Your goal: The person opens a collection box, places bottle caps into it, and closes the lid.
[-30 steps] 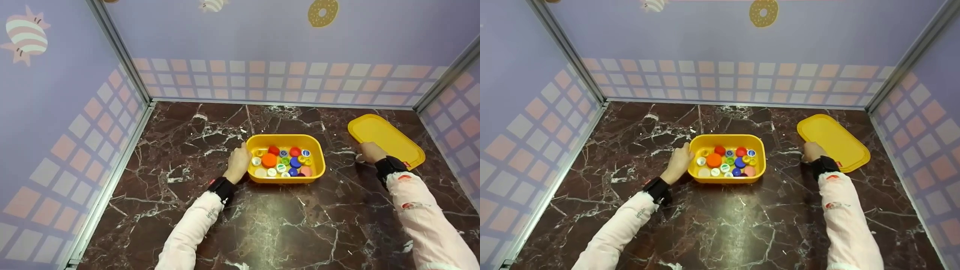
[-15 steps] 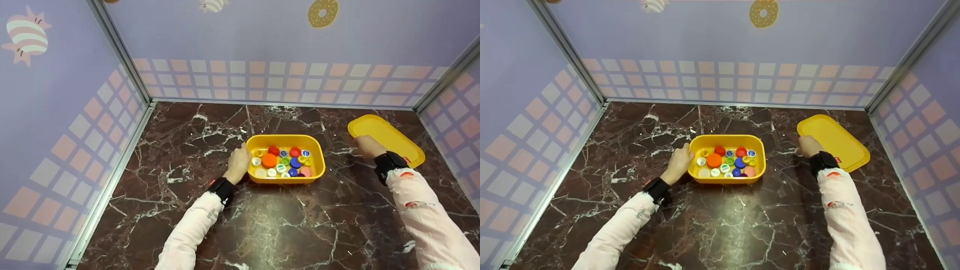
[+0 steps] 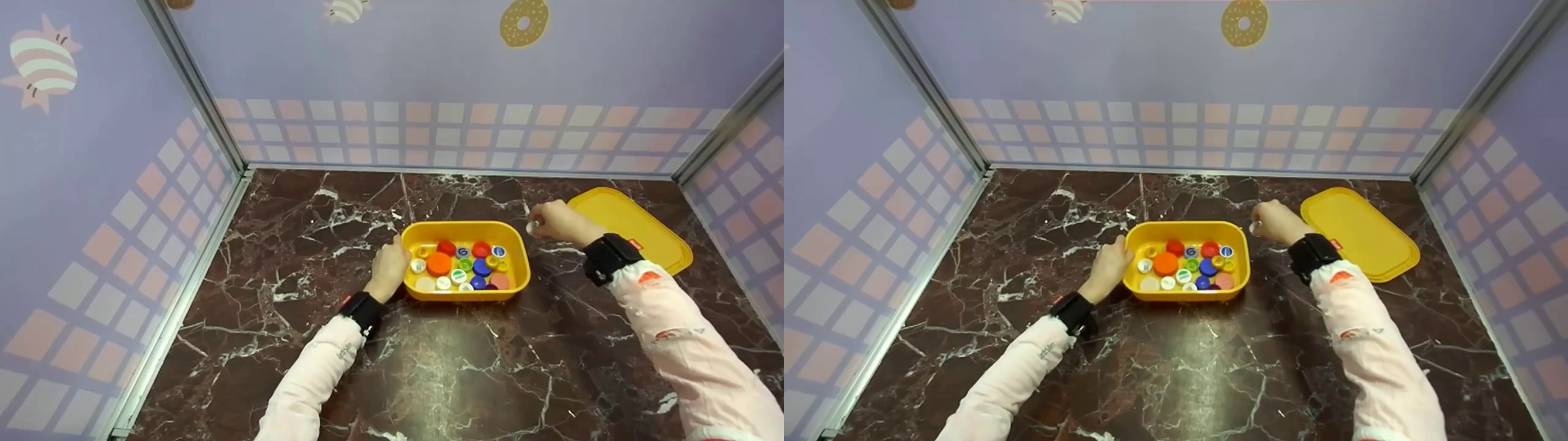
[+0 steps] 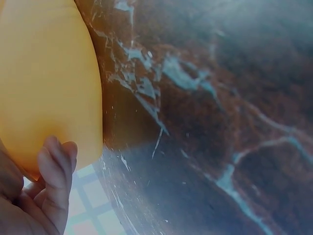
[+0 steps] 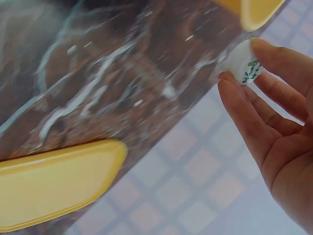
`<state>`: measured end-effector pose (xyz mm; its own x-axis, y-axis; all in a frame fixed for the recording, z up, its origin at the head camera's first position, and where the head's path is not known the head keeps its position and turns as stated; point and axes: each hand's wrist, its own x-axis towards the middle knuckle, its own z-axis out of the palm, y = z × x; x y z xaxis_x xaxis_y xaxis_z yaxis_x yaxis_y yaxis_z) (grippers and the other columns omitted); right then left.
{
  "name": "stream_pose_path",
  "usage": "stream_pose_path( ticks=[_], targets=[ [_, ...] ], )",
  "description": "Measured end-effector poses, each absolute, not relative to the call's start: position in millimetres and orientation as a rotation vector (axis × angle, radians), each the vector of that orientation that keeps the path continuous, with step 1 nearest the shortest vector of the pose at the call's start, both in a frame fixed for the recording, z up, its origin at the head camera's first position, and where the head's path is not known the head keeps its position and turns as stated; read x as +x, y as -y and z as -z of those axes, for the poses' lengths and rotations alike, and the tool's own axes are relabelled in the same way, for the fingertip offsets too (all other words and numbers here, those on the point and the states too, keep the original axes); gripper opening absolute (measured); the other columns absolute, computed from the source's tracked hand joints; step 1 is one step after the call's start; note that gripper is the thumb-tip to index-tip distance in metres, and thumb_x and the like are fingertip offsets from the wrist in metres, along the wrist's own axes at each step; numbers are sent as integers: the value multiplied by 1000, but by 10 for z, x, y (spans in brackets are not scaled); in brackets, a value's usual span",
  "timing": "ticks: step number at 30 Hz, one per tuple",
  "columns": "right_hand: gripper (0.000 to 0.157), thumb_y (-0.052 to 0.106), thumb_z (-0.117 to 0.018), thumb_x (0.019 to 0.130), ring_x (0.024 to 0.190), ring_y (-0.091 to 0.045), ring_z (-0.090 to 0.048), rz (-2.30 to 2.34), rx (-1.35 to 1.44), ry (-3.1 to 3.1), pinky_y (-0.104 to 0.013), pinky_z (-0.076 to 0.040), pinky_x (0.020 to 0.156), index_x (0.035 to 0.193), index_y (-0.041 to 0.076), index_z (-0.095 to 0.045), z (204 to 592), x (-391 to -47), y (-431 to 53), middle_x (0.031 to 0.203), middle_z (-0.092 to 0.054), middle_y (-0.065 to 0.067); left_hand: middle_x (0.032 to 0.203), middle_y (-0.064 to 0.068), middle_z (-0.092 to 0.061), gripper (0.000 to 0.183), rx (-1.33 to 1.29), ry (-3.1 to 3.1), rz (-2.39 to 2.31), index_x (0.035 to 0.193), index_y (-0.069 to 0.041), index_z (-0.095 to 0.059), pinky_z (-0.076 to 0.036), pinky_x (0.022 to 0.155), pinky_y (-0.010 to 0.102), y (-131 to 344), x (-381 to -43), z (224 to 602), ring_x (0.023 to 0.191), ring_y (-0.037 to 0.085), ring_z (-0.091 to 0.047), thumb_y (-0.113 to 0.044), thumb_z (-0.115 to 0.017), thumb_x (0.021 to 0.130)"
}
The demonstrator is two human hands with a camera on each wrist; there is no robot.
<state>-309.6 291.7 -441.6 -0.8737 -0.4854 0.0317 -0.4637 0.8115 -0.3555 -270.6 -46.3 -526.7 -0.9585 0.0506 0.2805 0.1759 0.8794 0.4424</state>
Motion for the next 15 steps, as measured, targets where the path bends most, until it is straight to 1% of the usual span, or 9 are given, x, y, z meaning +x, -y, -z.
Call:
stream_pose_path(
  ticks=[8, 12, 15],
  targets=[
    [11, 2, -70, 76, 63, -21, -55, 572, -827, -2864, -37, -47, 59, 84, -4, -64, 4358, -3080, -2501, 72, -60, -9, 69, 21, -60, 13, -160, 2780, 722, 88, 1, -51, -46, 50, 46, 458, -2717, 5263, 62, 38, -60, -10, -53, 82],
    [11, 3, -71, 75, 65, -19, -55, 544, -914, -2808, -35, -47, 61, 83, -2, -65, 4377, -3031, -2314, 73, -61, -6, 70, 21, -60, 12, -150, 2798, 722, 88, 0, -50, -46, 50, 46, 458, -2711, 5266, 63, 38, -60, -10, -52, 82],
    [13, 6, -72, 74, 64, -17, -55, 528, -962, -2748, -32, -47, 59, 84, 0, -65, 4395, -2986, -2183, 72, -60, -4, 70, 21, -61, 12, -146, 2810, 728, 88, 0, -50, -46, 51, 46, 458, -2710, 5262, 63, 38, -60, -11, -52, 82]
  ],
)
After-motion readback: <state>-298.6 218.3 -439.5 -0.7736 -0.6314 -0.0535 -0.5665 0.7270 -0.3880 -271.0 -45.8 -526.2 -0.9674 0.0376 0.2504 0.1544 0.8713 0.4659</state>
